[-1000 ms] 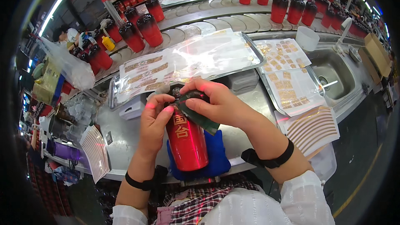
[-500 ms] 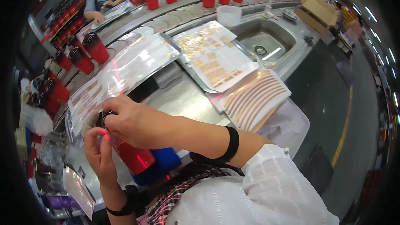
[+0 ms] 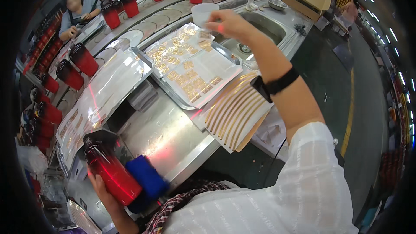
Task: The person picks up a bottle from a pallet, places it on a stand, and wipes it with a cloth. They peel a label from a tray, apply it to the bottle, smooth it with a scraper, and then place the bottle on a conveyor belt.
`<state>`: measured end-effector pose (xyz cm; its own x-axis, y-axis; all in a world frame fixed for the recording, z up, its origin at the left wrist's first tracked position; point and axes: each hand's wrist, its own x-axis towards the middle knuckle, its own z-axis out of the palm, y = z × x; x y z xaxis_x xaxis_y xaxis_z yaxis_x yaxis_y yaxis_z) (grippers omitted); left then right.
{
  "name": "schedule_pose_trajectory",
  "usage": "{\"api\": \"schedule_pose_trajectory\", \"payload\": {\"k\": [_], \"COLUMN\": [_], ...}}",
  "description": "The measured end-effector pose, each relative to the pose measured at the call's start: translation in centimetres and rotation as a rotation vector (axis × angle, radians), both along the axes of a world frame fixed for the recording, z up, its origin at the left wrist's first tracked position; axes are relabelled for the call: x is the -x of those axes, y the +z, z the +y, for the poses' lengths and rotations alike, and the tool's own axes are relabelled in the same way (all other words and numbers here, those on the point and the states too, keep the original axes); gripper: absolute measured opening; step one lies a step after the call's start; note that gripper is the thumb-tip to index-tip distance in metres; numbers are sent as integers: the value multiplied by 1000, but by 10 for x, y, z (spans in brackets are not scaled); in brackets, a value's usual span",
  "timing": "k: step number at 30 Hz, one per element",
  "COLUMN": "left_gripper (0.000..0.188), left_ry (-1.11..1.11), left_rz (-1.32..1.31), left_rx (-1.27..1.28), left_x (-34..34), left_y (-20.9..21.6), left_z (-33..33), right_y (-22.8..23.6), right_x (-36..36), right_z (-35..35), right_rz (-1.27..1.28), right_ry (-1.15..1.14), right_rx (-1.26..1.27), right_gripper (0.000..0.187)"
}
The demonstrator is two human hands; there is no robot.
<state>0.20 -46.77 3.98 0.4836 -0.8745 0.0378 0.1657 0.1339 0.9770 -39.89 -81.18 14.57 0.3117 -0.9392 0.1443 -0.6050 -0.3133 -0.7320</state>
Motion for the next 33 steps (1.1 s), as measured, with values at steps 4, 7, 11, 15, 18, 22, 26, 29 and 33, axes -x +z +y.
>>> {"api": "schedule_pose_trajectory", "payload": {"k": [4,7,11,15,18,22,26,29,33], "left_gripper": [70,67,63,70,83,82,81,87,83], "left_ry": [-12,39,153,282,173,266,189,156,215], "left_rz": [24,34,151,199,-237,188,-29,-5,-17], "left_rx": [72,100,57,-67,-268,-179,-58,-19,6], "left_x": [2,-2,-17,-60,0,-90,-27,-3,1], "left_y": [-6,-15,-44,-68,-4,-109,-47,-26,-20], "left_z": [0,0,12,48,23,88,44,19,14], "right_y": [-54,-109,-148,-165,-166,-157,-166,-174,-145], "right_x": [73,99,139,155,118,115,99,105,60], "right_z": [-83,-123,-164,-195,-188,-195,-187,-196,-184], "right_rz": [301,766,1371,1358,1415,1548,1538,1475,1121], "right_ry": [-257,-112,-4,-66,-52,-35,-66,218,167], "right_rx": [-130,19,-254,-456,-559,-685,-799,-539,-94], "right_gripper": [21,25,34,38,40,46,42,39,26]}}
